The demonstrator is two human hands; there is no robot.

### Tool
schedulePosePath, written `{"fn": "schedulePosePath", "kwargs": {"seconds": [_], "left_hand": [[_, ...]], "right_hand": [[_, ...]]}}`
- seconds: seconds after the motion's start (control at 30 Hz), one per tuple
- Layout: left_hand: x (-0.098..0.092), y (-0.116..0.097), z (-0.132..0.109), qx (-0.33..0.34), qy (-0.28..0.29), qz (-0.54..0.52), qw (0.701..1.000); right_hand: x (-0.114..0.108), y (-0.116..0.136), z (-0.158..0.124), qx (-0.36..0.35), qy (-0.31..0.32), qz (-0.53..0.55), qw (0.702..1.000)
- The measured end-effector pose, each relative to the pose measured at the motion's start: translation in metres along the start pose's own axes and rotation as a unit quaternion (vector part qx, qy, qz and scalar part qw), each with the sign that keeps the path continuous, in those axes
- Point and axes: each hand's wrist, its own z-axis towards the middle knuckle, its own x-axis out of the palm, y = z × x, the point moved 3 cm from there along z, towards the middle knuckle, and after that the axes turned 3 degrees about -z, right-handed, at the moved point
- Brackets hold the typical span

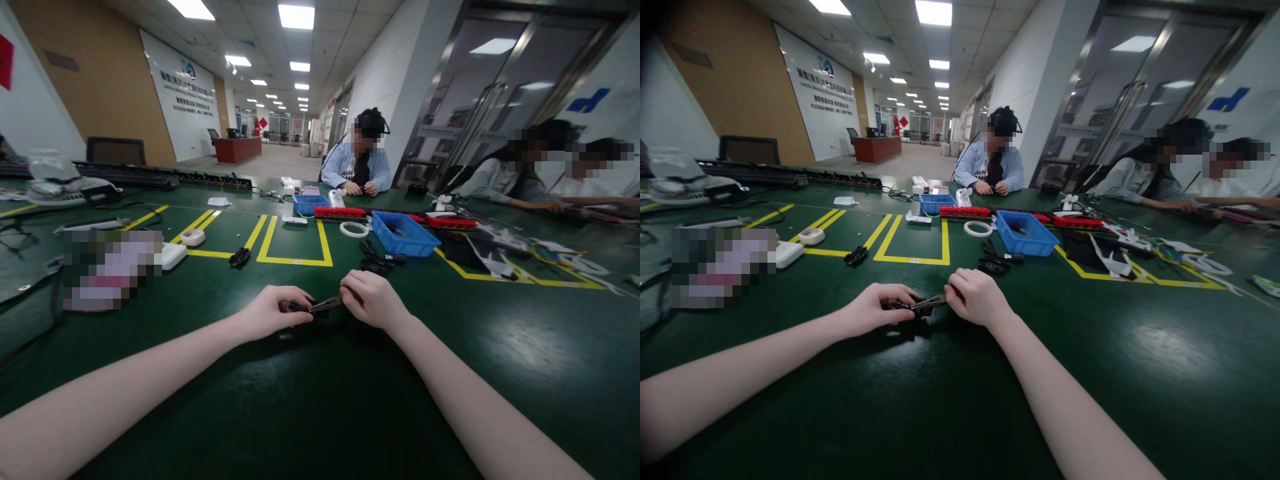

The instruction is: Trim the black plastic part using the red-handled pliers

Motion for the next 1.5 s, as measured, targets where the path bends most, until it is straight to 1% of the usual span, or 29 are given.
{"fn": "schedulePosePath", "kwargs": {"seconds": [0.5,1.1,1.33,1.5], "left_hand": [[-0.0005,-0.0048,-0.0009,-0.011,0.015,0.007,1.0],[-0.0006,-0.0058,-0.0011,-0.005,0.003,0.012,1.0],[-0.0013,-0.0066,-0.002,0.003,0.01,0.017,1.0],[-0.0012,-0.0058,-0.0013,-0.008,0.021,0.021,1.0]], "right_hand": [[-0.0015,-0.0017,0.0008,0.006,0.01,0.003,1.0],[-0.0013,-0.0004,0.0009,0.012,0.003,-0.005,1.0],[-0.0019,-0.0037,0.0007,0.013,0.01,-0.001,1.0],[-0.0021,-0.0055,0.0001,0.017,0.008,-0.002,1.0]]}}
